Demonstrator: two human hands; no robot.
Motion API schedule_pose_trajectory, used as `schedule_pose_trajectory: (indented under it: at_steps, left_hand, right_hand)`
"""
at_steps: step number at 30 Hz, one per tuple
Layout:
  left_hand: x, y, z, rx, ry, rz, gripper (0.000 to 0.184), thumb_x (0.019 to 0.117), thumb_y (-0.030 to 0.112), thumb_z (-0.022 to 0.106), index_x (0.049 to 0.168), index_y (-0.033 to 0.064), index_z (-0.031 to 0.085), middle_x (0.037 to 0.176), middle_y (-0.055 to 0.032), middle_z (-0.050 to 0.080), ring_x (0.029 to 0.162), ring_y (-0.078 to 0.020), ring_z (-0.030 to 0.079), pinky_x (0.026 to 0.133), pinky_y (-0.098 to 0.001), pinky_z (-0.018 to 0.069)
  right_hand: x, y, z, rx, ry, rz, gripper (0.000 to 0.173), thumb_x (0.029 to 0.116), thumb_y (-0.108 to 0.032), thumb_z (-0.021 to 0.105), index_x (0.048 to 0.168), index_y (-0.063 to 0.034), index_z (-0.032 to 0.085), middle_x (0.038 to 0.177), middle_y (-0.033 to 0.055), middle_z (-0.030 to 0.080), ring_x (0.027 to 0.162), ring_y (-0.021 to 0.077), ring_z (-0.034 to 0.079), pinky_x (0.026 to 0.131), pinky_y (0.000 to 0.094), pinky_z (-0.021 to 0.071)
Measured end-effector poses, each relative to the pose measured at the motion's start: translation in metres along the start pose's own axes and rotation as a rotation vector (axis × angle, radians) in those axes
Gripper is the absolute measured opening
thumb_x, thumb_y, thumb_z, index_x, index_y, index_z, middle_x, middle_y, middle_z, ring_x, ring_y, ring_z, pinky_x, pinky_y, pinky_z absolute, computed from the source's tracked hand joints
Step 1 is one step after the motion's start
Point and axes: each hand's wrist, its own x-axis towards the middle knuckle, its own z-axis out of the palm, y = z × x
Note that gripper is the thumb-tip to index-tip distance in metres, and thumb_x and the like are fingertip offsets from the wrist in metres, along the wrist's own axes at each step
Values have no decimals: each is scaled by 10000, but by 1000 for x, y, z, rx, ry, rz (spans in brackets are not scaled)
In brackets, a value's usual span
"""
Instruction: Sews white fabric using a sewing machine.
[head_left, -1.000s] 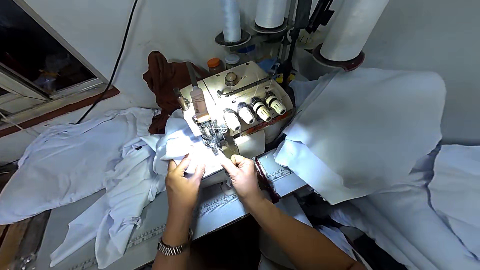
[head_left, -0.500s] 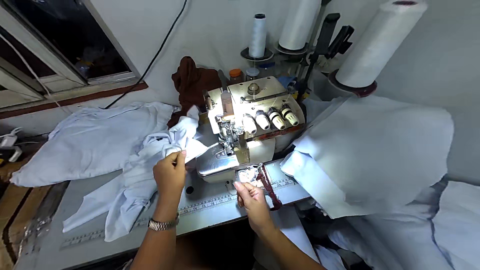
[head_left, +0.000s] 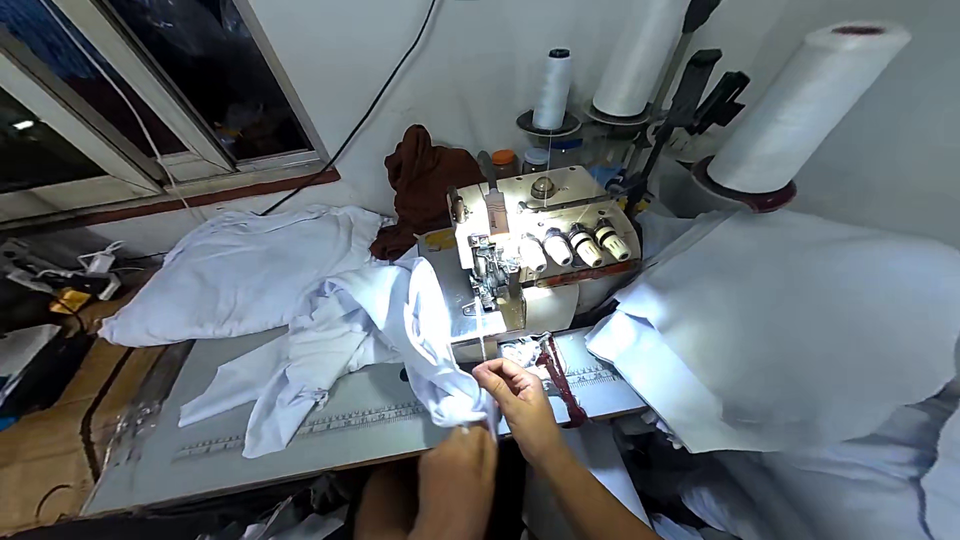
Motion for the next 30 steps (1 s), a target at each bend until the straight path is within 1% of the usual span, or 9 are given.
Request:
schedule_pose_trajectory:
  at_steps: [3,7,10,12,17,21,26,28,30]
  left_hand:
    - [8,-1,4,-203,-88,107,265,1002,188,543,942,14,735,680,-90,666,577,-225,666,548,-422,561]
    - [81,-35,-55,-264,184,-32,302,1041,149,493,1112,-11,739,780,-117,698,657,-231,666,627,-442,564]
    - [168,-81,-74,-297,200,-52,372,1053,107,405,1348,-48,568,1139,-244,673,994,-368,671,848,-557,539]
    - [217,-108,-61,-394,18,-49,547,973,-34,496,1513,-7,411,1448,-274,511,1311,-428,521,1055,-591,437]
    - [234,-141,-23,-500,29,43,114,992,-32,544,1050,-91,622,1273,-242,615,1214,-289,588,1026,-457,471]
    - [193,-134,-28,-550,170,138,228,1046,27,396,1112,-98,575,1165,-214,666,1124,-217,649,1004,-400,512]
    - [124,-118,-111,-351,305,251,259,1062,124,387,1120,-71,547,1006,-109,615,894,-91,614,834,-304,543]
    - [99,-111,-154,-313,352,322,251,1066,160,425,1084,-28,590,1003,-28,619,893,4,585,833,-213,516]
    - [81,-98,-184,-356,330,339,153,1063,276,507,1055,158,605,929,135,586,806,102,545,739,-98,475]
  right_hand:
    - [12,-4,-14,20,98,-26,242,1029,-104,547,896,-23,732,804,30,717,742,97,675,713,272,574]
    - [35,-13,-43,235,282,83,298,1076,-103,483,854,-43,674,707,-1,649,616,60,605,616,219,542]
    - [35,-6,-57,10,29,101,276,1056,-98,478,869,-20,666,628,-16,572,552,52,529,573,228,484]
    - [28,-3,-53,-297,-69,7,266,1035,-168,526,896,-36,711,684,-31,626,601,36,576,620,232,511]
    - [3,-6,-14,-812,99,-457,388,959,-443,654,989,-74,772,936,58,746,922,245,701,894,526,523]
    - [-12,4,24,-807,-63,-320,391,942,-332,694,1194,-36,729,1053,108,754,998,298,709,931,527,528]
    - [-12,-2,17,-442,-561,-279,216,1002,-80,575,1015,75,726,911,177,718,825,214,683,808,364,551]
    - [-1,-35,-4,-270,-449,-286,188,995,-77,573,943,36,713,855,43,680,798,30,617,779,224,519]
    - [11,-74,-26,-179,-110,-366,170,1010,-72,562,966,-55,725,927,-61,685,865,-38,622,814,182,537]
